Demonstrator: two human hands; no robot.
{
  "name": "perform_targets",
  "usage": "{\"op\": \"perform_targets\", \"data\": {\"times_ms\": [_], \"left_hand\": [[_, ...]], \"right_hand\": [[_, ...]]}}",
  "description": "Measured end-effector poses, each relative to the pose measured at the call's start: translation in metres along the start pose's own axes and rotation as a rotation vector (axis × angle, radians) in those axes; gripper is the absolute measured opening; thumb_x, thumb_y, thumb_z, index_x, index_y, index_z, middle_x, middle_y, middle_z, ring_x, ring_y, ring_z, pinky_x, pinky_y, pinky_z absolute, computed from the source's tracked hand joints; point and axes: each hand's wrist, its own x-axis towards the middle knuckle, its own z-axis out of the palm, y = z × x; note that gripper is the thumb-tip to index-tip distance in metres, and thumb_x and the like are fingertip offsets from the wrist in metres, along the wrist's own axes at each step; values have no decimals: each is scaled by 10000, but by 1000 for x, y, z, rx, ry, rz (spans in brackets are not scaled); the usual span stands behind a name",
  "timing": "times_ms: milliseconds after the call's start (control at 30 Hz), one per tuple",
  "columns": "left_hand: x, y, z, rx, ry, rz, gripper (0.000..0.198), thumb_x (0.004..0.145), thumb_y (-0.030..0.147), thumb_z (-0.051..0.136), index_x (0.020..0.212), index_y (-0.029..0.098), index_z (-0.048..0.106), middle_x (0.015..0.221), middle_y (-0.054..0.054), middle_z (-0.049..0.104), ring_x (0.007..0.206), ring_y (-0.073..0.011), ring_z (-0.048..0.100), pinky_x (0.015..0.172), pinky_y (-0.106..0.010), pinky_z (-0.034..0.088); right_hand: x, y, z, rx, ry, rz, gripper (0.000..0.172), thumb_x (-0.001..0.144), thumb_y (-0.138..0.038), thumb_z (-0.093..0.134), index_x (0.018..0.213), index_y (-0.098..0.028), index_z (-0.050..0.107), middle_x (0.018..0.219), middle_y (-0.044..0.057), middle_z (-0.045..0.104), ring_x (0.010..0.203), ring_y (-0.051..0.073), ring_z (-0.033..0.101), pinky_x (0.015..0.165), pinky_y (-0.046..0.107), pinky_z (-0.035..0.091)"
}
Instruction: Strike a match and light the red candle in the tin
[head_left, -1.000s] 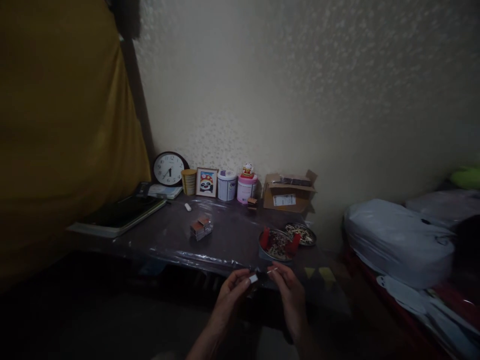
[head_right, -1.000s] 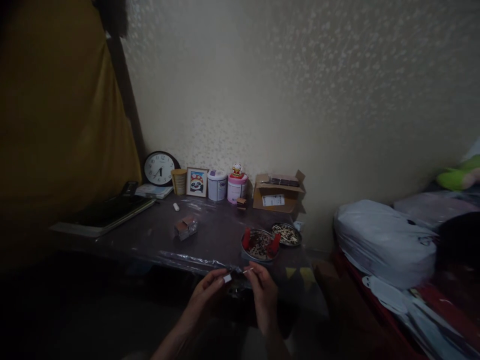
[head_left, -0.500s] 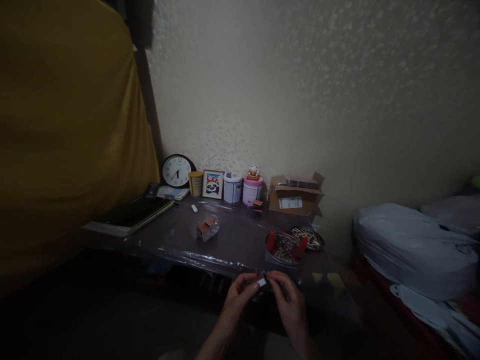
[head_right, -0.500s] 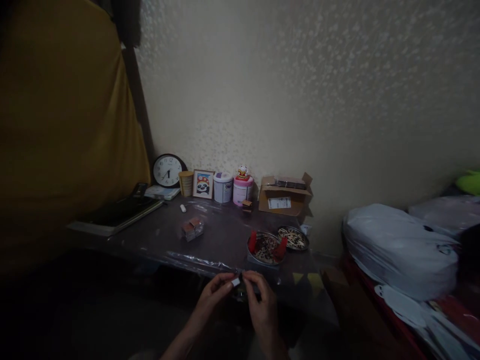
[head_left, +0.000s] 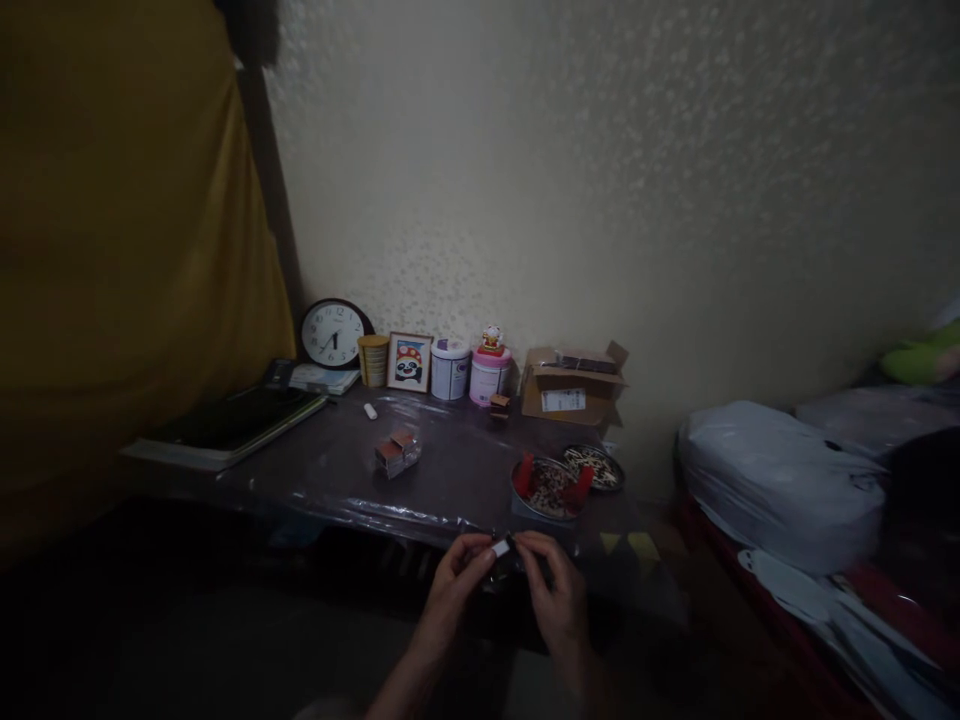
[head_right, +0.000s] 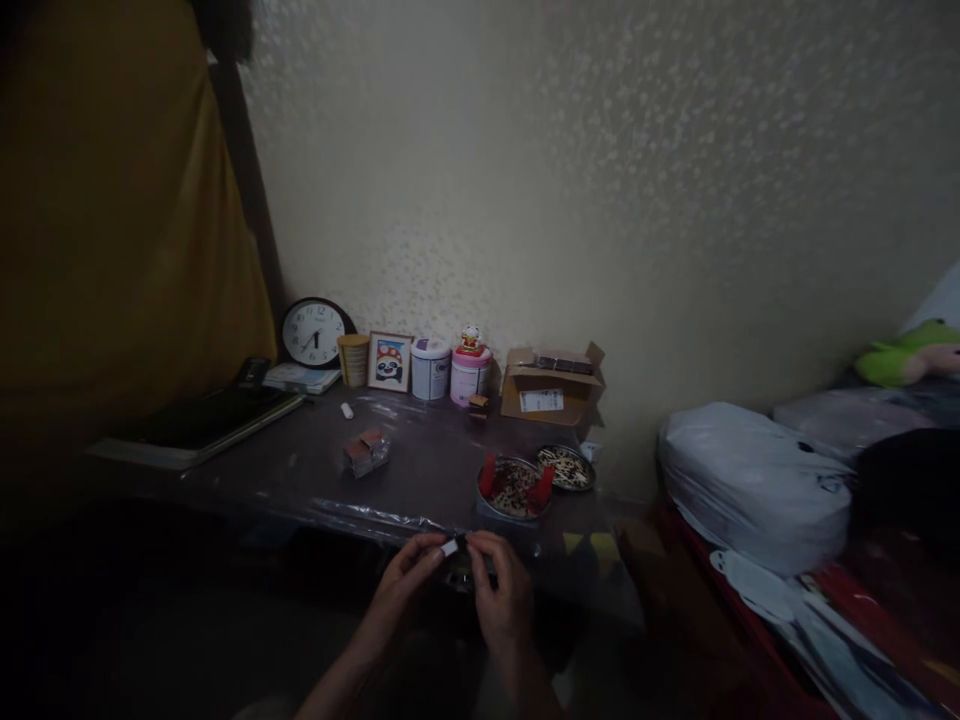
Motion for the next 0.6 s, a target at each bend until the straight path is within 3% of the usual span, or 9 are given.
{"op": "perform_targets", "data": {"times_ms": [333,433,500,600], "left_hand": [[-3,3,4,-77,-8,3,217,685,315,689,841,180,620,747,-4,678,719,-145,599,678,-242,432],[-3,3,4,-89,-17,17,206,690,297,690,846,182,620,748,5,674,708,-126,590,682,-227,428],[-4,3,4,-92,-24,35,201,691,287,690,848,182,620,762,1,677,718,-124,591,692,-225,430],[-5,6,4,-95,-24,45,203,695,289,686,853,181,619,801,-21,685,765,-146,604,706,-243,440]], "right_hand": [[3,-3,-6,-106,136,-212,106,861,-190,494,877,-233,589,862,31,656,834,157,626,751,290,509],[3,-2,-6,-154,27,-280,157,868,-167,470,922,-238,599,891,35,667,850,163,622,772,309,500],[6,4,-4,-185,-35,-249,180,877,-183,444,901,-234,616,864,35,674,820,168,624,751,312,504],[13,15,-5,-190,77,-95,187,869,-254,448,840,-218,629,833,44,673,788,177,622,721,315,510]]}}
